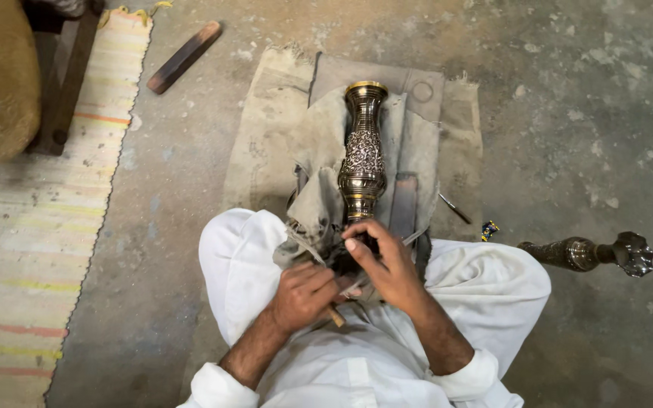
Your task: The person sits on the floor holding a chisel against an ornate brass vase and repeatedly strikes the chisel with a wooden mallet to engrave decorative patterns into the metal. Midway they reposition the cloth wrapped around the vase's base and continue chiseling.
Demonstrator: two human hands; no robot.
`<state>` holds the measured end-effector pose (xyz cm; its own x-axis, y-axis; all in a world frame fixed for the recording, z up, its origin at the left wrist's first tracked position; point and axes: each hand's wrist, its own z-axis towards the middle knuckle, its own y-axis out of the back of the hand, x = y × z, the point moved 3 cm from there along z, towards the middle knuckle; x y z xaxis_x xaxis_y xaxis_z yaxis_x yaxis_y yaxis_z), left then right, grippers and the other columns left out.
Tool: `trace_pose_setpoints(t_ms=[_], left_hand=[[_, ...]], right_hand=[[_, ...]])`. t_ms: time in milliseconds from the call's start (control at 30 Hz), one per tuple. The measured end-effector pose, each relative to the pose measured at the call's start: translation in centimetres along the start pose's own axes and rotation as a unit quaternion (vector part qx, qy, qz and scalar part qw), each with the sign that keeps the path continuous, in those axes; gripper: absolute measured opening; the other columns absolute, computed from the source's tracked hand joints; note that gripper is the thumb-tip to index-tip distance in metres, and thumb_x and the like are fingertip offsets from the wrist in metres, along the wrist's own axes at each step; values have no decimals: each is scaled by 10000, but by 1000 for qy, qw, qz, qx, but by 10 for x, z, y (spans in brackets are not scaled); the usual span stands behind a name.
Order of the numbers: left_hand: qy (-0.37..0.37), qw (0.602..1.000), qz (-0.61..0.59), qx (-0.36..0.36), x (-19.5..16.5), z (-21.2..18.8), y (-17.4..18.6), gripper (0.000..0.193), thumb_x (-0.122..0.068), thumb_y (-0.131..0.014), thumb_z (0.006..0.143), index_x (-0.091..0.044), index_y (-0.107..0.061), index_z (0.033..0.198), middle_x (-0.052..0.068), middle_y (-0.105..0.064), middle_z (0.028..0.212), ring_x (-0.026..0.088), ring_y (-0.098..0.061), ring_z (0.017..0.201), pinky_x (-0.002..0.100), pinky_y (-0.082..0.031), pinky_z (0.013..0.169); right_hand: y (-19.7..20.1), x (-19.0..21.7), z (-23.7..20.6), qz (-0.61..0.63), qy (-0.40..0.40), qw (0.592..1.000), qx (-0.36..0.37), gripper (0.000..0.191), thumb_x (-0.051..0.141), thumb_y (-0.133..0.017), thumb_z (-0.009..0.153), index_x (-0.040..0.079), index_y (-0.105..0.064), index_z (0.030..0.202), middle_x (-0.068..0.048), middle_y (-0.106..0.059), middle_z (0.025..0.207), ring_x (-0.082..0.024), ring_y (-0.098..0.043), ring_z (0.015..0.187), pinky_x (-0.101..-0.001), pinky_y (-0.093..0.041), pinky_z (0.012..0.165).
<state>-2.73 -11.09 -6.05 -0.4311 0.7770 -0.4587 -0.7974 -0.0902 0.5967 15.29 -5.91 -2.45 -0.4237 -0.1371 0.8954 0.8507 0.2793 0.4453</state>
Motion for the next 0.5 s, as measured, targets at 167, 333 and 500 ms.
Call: trace_pose_setpoints(t_ms=[167, 333, 500], left_hand=[[17, 1000, 11, -2, -10, 15, 13, 225, -235, -828, 843, -64, -737, 958, 5, -547, 740, 176, -605, 633, 376, -490, 570], [139, 990, -6, -30, 17, 39, 23, 276, -181, -828, 710, -70, -742, 948, 61, -610, 740, 241, -645, 647, 393, -507, 588], [235, 971, -29, 5, 66, 69, 27, 286, -72, -811, 745, -124, -764, 1022, 48, -788, 1031, 206, -775, 839, 322, -594, 717]], right_hand=[[7, 33, -6, -111, 135, 984, 11, 419, 326, -474, 1119, 45, -551, 1420, -225, -668, 1238, -367, -659, 1099, -394, -508, 918], [40, 8, -16, -140, -46, 989, -4, 462, 370, -551, 1006, 118, -607, 1388, -137, -655, 695, -261, -655, 624, -384, -490, 619], [65, -40, -8, -107, -39, 988, -104, 291, 309, -661, 1021, 27, -721, 1063, -126, -618, 732, -252, -540, 629, -361, -436, 593]])
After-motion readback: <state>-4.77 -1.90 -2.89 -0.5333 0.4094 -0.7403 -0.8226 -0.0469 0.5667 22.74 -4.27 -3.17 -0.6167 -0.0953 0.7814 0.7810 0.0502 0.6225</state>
